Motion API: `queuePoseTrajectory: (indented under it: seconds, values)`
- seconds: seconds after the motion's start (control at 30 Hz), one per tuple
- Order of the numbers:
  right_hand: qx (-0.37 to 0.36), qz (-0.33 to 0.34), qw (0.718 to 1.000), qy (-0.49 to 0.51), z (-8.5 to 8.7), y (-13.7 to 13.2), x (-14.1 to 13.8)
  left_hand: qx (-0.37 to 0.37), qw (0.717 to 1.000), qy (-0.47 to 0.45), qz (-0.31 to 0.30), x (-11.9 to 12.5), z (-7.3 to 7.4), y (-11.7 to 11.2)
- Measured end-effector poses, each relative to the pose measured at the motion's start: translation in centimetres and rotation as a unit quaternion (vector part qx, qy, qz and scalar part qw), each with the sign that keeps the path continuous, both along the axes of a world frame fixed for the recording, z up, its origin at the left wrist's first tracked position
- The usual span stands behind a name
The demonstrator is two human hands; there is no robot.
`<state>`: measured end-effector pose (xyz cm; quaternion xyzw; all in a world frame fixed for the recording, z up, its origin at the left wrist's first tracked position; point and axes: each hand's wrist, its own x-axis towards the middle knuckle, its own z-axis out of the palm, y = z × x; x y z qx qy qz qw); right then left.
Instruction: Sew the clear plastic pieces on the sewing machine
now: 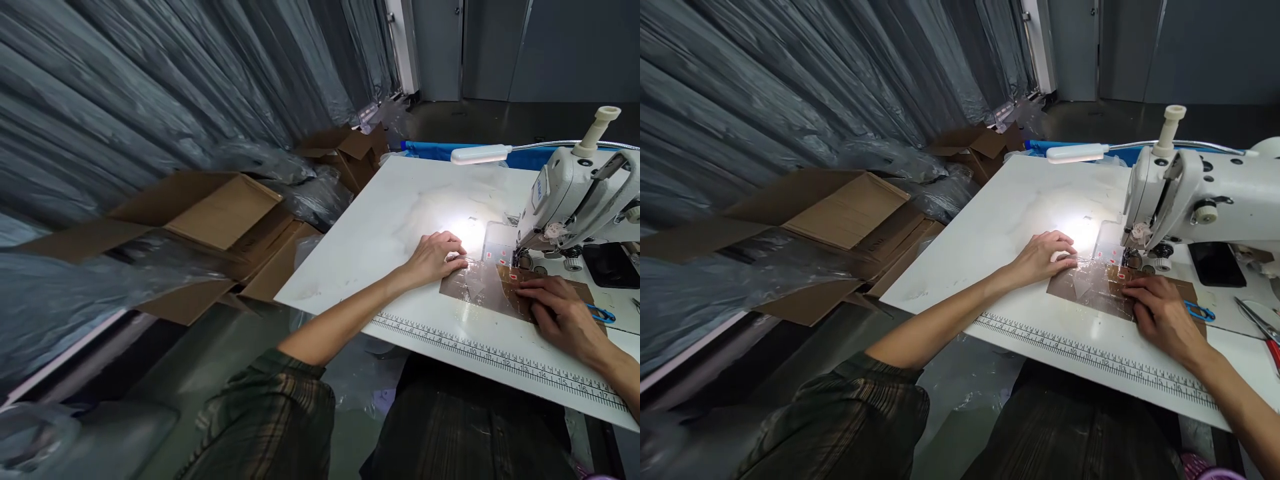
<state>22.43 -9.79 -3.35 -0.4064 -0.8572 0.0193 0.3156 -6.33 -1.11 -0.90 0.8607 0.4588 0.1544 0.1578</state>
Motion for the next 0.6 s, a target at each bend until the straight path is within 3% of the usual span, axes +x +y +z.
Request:
queuePoseTrajectory:
  seconds: [0.1, 0.27, 0.33, 0.43, 0.6]
  values:
    - [0.002, -0.065, 0.998, -0.007, -0.5, -0.1, 1.7, -0.019, 1.000, 0.009, 0.021, -0.8, 0.7, -0.3]
    - [0.017, -0.078, 0.997, -0.010, -0.3, 0.4, 2.5, -0.012, 0.998, 0.019, -0.053, 0.2, 2.8, 0.4]
    - [0.020, -0.080, 0.996, -0.015, -0.2, 1.0, 2.0, 0.005, 0.999, 0.003, -0.041, 1.0, 3.7, 2.4]
    - [0.009, -0.081, 0.996, -0.029, -0.3, 2.0, 1.1, -0.027, 0.998, -0.008, 0.053, 2.2, 4.4, 6.6]
    - [0.038, -0.104, 0.993, -0.039, -0.5, 2.6, -0.1, -0.064, 0.990, -0.036, 0.117, 3.5, 3.7, 11.4]
